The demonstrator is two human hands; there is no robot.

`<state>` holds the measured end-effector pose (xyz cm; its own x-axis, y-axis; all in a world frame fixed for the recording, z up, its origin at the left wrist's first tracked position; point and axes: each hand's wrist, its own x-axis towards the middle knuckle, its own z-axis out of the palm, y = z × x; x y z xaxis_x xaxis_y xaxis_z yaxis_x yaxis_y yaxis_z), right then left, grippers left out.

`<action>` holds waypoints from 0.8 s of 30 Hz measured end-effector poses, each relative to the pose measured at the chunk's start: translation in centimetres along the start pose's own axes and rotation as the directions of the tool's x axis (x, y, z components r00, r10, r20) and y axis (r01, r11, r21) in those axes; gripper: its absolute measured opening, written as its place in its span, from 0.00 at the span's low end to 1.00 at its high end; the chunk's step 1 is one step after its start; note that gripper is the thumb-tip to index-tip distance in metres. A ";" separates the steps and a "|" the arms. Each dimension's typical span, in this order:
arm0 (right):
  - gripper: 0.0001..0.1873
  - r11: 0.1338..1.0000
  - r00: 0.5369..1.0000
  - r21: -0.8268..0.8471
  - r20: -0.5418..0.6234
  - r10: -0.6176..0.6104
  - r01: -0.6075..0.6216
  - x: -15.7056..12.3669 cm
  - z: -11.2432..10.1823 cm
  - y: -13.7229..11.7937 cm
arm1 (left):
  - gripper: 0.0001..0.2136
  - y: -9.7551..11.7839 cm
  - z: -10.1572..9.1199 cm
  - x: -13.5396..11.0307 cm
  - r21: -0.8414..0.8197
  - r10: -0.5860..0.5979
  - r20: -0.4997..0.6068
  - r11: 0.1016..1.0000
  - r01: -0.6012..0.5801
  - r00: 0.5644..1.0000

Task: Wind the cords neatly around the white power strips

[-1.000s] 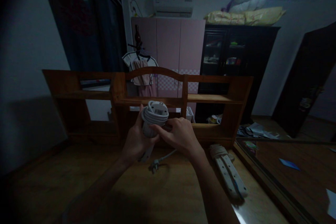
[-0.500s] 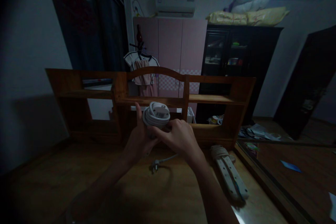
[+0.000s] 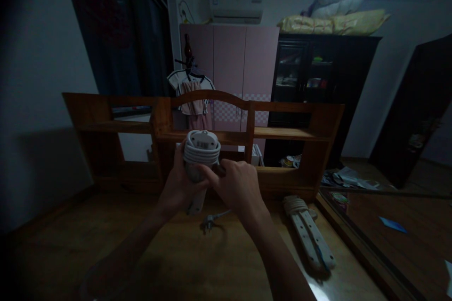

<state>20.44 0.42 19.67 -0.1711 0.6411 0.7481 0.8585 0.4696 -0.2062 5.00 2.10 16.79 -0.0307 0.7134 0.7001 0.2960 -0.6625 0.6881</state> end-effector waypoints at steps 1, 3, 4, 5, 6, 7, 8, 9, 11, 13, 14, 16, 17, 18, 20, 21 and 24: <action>0.32 1.000 1.000 -0.017 -0.012 0.001 -0.001 0.0 0.0 0.0 | 0.43 0.0 -0.1 0.0 -0.008 -0.016 -0.019 1.000 0.015 1.000; 0.32 0.999 1.000 -0.044 -0.030 0.003 -0.004 0.0 0.0 0.1 | 0.37 0.0 -0.2 0.1 -0.010 -0.029 -0.051 1.000 0.028 0.998; 0.32 0.999 0.999 -0.054 -0.038 0.002 -0.004 0.0 0.0 0.1 | 0.34 0.0 -0.3 0.1 -0.011 -0.029 -0.057 1.000 0.028 0.998; 0.32 0.998 0.999 -0.062 -0.047 0.000 -0.003 0.0 0.0 0.1 | 0.32 -0.1 -0.3 0.2 -0.014 -0.029 -0.055 1.000 0.028 0.998; 0.31 0.998 0.998 -0.070 -0.056 -0.003 -0.001 0.0 0.0 0.1 | 0.31 -0.1 -0.4 0.2 -0.018 -0.031 -0.047 0.999 0.030 0.998; 0.31 0.997 0.998 -0.078 -0.064 -0.005 0.000 0.0 0.0 0.1 | 0.30 -0.2 -0.4 0.3 -0.020 -0.036 -0.040 0.999 0.035 0.999; 0.31 0.996 0.997 -0.085 -0.073 -0.007 0.001 -0.1 0.0 0.0 | 0.29 -0.2 -0.3 0.4 -0.025 -0.043 -0.032 0.999 0.042 0.999; 0.30 0.996 0.997 -0.092 -0.081 -0.007 0.000 -0.1 0.0 0.0 | 0.29 -0.3 -0.3 0.5 -0.035 -0.048 -0.022 0.998 0.048 0.999; 0.30 0.994 0.996 -0.108 -0.091 -0.008 -0.002 -0.2 0.0 -0.1 | 0.30 -0.5 -0.2 0.5 -0.067 -0.056 -0.002 0.996 0.055 0.998; 0.29 0.990 0.995 -0.138 -0.102 -0.006 -0.009 -0.3 0.2 -0.2 | 0.33 -0.7 -0.1 0.5 -0.091 -0.054 0.025 0.994 0.056 0.998; 0.29 0.987 0.994 -0.160 -0.106 -0.001 -0.016 -0.3 0.3 -0.3 | 0.35 -0.7 0.0 0.4 -0.085 -0.052 0.031 0.995 0.054 0.998; 0.30 0.976 0.993 -0.216 -0.115 0.017 -0.041 -0.4 0.6 -0.5 | 0.38 -0.7 0.2 0.1 -0.048 -0.048 0.029 0.998 0.049 0.998; 0.31 0.968 0.992 -0.244 -0.119 0.029 -0.058 -0.5 0.8 -0.5 | 0.40 -0.7 0.3 0.0 -0.026 -0.046 0.031 0.999 0.047 0.998; 0.32 0.961 0.992 -0.266 -0.122 0.042 -0.074 -0.6 0.9 -0.6 | 0.42 -0.6 0.5 -0.2 0.002 -0.047 0.026 0.999 0.047 0.999; 0.35 0.954 0.990 -0.282 -0.123 0.064 -0.097 -0.7 1.2 -0.8 | 0.44 -0.5 0.7 -0.4 0.076 -0.047 0.009 0.996 0.047 0.999; 0.36 0.955 0.990 -0.278 -0.121 0.072 -0.103 -0.7 1.3 -0.8 | 0.45 -0.4 0.8 -0.5 0.115 -0.043 -0.006 0.992 0.043 0.999; 0.37 0.962 0.991 -0.251 -0.103 0.082 -0.106 -0.8 1.3 -0.8 | 0.44 -0.3 0.9 -0.6 0.193 -0.033 -0.039 0.980 0.040 0.999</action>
<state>19.24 0.35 18.43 -0.0492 0.6114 0.7898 0.9655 0.2315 -0.1190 5.81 2.08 15.92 -0.0781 0.7255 0.6838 0.4733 -0.5767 0.6659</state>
